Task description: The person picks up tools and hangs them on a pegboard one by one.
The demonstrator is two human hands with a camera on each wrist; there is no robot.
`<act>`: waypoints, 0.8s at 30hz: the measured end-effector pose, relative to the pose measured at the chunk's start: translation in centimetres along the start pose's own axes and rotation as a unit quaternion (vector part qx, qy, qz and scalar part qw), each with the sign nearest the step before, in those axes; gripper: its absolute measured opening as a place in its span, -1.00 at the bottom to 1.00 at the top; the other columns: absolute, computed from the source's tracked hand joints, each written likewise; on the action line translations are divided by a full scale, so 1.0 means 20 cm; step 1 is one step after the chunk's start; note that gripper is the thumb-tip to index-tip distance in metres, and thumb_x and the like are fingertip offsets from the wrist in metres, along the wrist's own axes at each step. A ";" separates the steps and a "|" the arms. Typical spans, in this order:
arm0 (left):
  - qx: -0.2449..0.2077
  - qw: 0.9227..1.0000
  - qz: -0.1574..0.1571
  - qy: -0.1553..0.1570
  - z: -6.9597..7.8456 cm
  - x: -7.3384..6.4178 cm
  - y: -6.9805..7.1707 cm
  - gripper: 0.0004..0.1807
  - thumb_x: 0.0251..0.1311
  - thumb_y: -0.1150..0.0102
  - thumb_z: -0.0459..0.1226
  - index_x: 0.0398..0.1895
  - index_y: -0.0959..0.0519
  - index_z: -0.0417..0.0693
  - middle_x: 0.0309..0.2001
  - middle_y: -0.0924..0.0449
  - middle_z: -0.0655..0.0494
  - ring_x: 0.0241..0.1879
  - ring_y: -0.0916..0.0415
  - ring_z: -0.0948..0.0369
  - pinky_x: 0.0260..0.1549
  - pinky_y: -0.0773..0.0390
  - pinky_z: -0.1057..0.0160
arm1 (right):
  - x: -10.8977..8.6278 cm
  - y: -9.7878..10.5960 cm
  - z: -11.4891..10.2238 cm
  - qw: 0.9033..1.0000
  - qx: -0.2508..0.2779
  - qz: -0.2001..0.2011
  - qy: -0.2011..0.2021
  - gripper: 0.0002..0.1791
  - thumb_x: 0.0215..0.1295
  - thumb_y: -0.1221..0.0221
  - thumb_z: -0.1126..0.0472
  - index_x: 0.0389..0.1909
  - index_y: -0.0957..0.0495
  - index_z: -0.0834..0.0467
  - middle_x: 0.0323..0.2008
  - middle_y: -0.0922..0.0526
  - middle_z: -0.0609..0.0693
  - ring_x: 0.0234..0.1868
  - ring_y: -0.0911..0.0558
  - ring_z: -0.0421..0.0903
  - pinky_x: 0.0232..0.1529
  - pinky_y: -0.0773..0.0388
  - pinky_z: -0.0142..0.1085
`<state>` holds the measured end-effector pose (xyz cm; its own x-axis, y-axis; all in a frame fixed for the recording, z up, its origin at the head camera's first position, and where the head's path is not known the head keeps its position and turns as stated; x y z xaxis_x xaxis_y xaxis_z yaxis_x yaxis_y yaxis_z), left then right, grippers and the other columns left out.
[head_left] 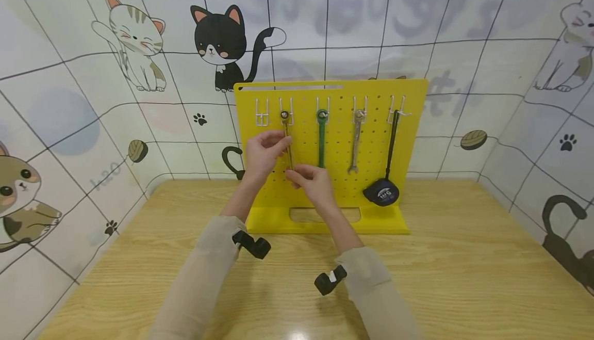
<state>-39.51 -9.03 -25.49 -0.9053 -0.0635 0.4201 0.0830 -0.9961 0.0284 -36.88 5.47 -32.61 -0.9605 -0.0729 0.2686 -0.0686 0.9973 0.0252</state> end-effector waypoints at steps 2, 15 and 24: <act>-0.001 1.000 0.003 -0.001 0.00 0.00 0.00 -0.71 0.22 -0.43 -0.26 -0.09 -0.70 -0.28 -0.20 -0.74 -0.11 -0.35 -0.66 0.17 -0.26 -0.71 0.22 | -0.01 0.00 -0.02 1.000 0.013 0.002 -0.005 -0.74 0.39 -0.28 0.25 0.00 -0.63 0.33 -0.18 -0.75 0.24 -0.18 -0.70 0.25 -0.06 -0.69 -0.11; 0.004 1.000 0.015 -0.001 -0.02 0.00 0.02 -0.71 0.20 -0.45 -0.23 -0.13 -0.73 -0.28 -0.25 -0.75 -0.07 -0.38 -0.66 0.21 -0.28 -0.70 0.26 | 0.02 0.04 0.01 0.998 -0.036 0.041 0.003 -0.84 0.36 -0.32 0.25 -0.16 -0.68 0.27 -0.27 -0.72 0.15 -0.21 -0.68 0.23 -0.04 -0.65 0.12; 0.007 1.000 0.019 -0.001 -0.05 0.00 0.04 -0.75 0.21 -0.44 -0.30 -0.11 -0.73 -0.27 -0.20 -0.75 -0.08 -0.31 -0.69 0.24 -0.29 -0.67 0.33 | 0.03 0.06 0.04 0.999 -0.043 0.031 0.002 -0.83 0.38 -0.28 0.28 -0.10 -0.69 0.29 -0.20 -0.73 0.16 -0.16 -0.69 0.22 -0.10 -0.70 -0.09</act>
Point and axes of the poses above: each hand's wrist, its own x-axis towards the middle knuckle, its own y-axis out of the back of the hand, z = x × y, the point moved 8 cm from there along x, towards the middle knuckle
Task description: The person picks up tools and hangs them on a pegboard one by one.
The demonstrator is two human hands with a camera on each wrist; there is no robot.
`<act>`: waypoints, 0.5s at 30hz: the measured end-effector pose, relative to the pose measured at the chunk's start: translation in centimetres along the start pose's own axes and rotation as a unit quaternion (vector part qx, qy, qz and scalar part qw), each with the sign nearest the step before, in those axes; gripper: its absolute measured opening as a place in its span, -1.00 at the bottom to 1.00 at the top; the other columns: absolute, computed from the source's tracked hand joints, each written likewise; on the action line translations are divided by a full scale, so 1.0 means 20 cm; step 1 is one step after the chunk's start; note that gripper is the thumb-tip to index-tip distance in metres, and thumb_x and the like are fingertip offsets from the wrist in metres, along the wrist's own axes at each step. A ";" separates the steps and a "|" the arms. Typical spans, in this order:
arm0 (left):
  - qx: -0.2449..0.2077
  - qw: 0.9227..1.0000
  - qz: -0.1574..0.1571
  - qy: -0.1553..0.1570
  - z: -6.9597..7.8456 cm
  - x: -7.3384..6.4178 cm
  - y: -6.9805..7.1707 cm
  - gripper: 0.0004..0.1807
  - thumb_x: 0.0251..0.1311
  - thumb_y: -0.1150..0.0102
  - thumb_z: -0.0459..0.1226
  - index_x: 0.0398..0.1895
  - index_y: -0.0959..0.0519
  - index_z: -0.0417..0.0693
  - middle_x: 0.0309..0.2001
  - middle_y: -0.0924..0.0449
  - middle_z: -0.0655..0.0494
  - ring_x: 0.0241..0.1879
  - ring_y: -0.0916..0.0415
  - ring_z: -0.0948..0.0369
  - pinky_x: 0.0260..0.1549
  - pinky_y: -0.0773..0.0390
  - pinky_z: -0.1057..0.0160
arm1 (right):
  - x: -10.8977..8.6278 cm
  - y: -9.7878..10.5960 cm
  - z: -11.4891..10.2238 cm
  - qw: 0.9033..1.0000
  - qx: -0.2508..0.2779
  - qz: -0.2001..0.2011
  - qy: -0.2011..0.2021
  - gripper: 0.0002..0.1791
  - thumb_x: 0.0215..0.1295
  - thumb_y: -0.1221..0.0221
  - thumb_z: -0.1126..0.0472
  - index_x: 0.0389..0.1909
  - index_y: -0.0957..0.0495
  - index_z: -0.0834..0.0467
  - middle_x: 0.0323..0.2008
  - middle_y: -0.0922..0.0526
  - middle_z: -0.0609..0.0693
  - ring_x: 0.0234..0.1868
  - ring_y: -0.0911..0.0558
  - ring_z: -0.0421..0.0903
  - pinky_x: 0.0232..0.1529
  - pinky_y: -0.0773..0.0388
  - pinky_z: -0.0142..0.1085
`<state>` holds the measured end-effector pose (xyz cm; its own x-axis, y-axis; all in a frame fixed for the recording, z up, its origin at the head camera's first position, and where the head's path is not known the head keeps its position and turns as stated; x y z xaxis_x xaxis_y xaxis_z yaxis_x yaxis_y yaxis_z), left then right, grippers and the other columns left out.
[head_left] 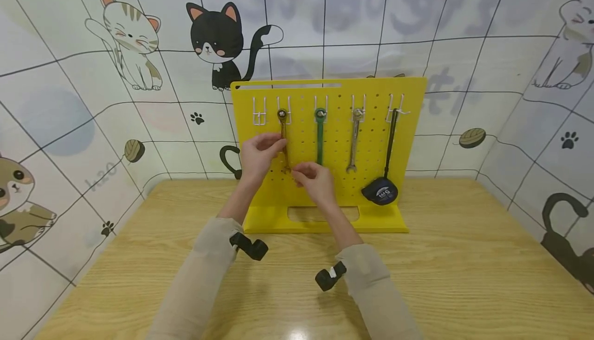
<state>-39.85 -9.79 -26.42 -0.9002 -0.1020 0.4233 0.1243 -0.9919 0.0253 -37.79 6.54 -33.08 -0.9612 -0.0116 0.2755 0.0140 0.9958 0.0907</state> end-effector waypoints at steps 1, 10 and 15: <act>0.000 1.000 0.001 -0.001 0.00 0.00 0.00 -0.75 0.21 -0.43 -0.30 -0.11 -0.73 -0.26 -0.21 -0.75 -0.08 -0.31 -0.68 0.25 -0.29 -0.67 0.34 | 0.00 0.00 0.00 1.000 0.000 -0.005 0.001 -0.82 0.39 -0.28 0.28 -0.10 -0.69 0.29 -0.19 -0.73 0.16 -0.16 -0.69 0.22 -0.10 -0.70 -0.10; -0.010 1.000 -0.002 -0.002 -0.03 -0.02 0.02 -0.76 0.26 -0.39 -0.26 -0.10 -0.73 -0.23 -0.23 -0.76 -0.02 -0.30 -0.68 0.22 -0.30 -0.65 0.31 | 0.00 -0.02 0.00 0.999 0.013 -0.042 0.001 -0.78 0.41 -0.24 0.33 0.00 -0.65 0.34 -0.11 -0.71 0.19 -0.20 -0.70 0.02 -0.05 -0.69 -0.06; -0.023 1.000 -0.013 0.002 -0.04 -0.04 0.02 -0.73 0.28 -0.38 -0.25 -0.06 -0.71 -0.25 -0.19 -0.75 -0.06 -0.28 -0.69 0.18 -0.22 -0.68 0.20 | 0.00 0.00 -0.03 0.998 0.027 -0.050 0.007 -0.75 0.43 -0.20 0.34 0.03 -0.62 0.39 -0.09 -0.69 0.25 -0.20 -0.69 0.04 -0.16 -0.71 -0.21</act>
<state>-39.45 -10.18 -27.36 -0.9049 -0.0755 0.4190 0.0808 -0.9967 -0.0051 -37.71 6.39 -32.58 -0.9532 -0.1125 0.2806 -0.0977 0.9930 0.0662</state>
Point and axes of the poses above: each hand's wrist, its own x-axis towards the middle knuckle, its own y-axis out of the back of the hand, z = x × y, the point moved 8 cm from there along x, towards the middle knuckle
